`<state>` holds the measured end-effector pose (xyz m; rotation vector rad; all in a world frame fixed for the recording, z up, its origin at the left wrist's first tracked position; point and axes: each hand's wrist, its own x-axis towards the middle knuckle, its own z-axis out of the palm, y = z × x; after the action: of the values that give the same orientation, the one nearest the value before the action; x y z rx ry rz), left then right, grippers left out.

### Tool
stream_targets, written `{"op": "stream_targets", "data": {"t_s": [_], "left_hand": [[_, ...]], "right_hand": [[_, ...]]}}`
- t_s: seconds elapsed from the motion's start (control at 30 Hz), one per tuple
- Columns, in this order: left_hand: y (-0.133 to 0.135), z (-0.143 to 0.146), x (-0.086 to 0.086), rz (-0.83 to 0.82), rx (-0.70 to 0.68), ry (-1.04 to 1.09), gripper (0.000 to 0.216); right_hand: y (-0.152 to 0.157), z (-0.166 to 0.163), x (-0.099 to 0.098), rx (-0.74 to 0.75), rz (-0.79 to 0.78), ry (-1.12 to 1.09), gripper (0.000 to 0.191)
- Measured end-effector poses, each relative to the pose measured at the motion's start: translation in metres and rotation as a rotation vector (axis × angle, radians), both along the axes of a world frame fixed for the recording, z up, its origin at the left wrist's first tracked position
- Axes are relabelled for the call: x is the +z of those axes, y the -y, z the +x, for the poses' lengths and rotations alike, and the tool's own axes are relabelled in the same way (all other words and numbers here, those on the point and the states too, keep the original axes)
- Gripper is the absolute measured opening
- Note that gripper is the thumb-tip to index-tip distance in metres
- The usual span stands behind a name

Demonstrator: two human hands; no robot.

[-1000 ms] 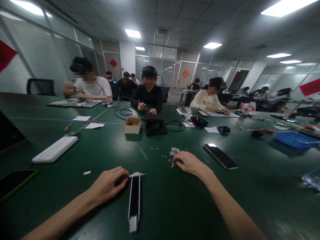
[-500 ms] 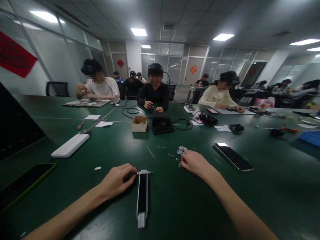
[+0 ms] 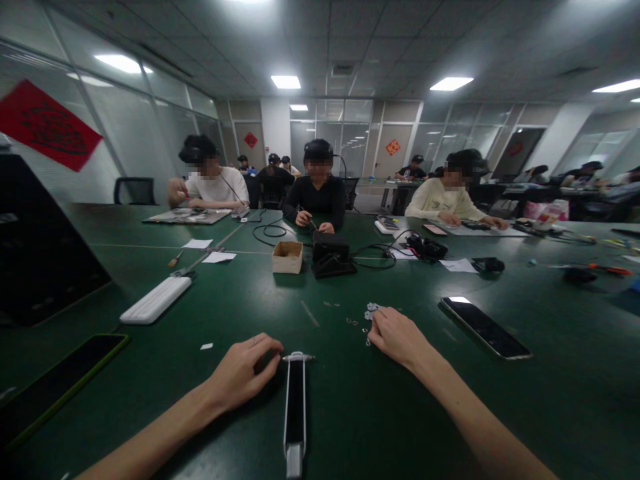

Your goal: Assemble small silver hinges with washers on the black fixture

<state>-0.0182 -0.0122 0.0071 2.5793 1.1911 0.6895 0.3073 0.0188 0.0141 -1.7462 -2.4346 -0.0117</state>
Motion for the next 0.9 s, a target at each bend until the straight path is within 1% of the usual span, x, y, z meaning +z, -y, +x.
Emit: {"op": "stream_targets", "data": {"t_s": [0.07, 0.13, 0.17, 0.2, 0.27, 0.37, 0.47, 0.57, 0.67, 0.8, 0.9], "left_hand": [[0.001, 0.001, 0.000, 0.021, -0.007, 0.028, 0.016], [0.003, 0.003, -0.001, 0.062, -0.034, 0.050, 0.016], [0.005, 0.004, -0.002, 0.094, -0.060, 0.061, 0.015], [0.006, 0.006, -0.004, 0.137, -0.092, 0.074, 0.015], [0.009, 0.009, -0.007, 0.230, -0.166, 0.086, 0.015], [0.013, 0.013, -0.011, 0.330, -0.259, 0.072, 0.015], [0.015, 0.014, -0.009, 0.344, -0.307, 0.066, 0.017], [0.017, 0.015, -0.005, 0.366, -0.317, 0.085, 0.017], [0.018, 0.017, -0.002, 0.398, -0.303, 0.101, 0.019], [0.017, 0.017, -0.005, 0.393, -0.285, 0.083, 0.018], [0.011, 0.013, -0.008, 0.387, -0.249, 0.109, 0.017]], "right_hand": [[0.006, -0.012, -0.002, 0.071, 0.135, -0.121, 0.015], [0.017, -0.034, -0.006, 0.201, 0.260, -0.266, 0.014], [0.025, -0.047, -0.008, 0.280, 0.293, -0.338, 0.013], [0.033, -0.061, -0.011, 0.355, 0.309, -0.412, 0.012], [0.048, -0.087, -0.016, 0.470, 0.285, -0.531, 0.010], [0.063, -0.109, -0.021, 0.563, 0.222, -0.641, 0.010], [0.066, -0.111, -0.021, 0.588, 0.189, -0.688, 0.011], [0.064, -0.105, -0.018, 0.601, 0.154, -0.711, 0.010], [0.063, -0.104, -0.015, 0.598, 0.115, -0.734, 0.010], [0.063, -0.107, -0.015, 0.585, 0.073, -0.733, 0.010], [0.060, -0.105, -0.018, 0.578, 0.098, -0.698, 0.009]]}}
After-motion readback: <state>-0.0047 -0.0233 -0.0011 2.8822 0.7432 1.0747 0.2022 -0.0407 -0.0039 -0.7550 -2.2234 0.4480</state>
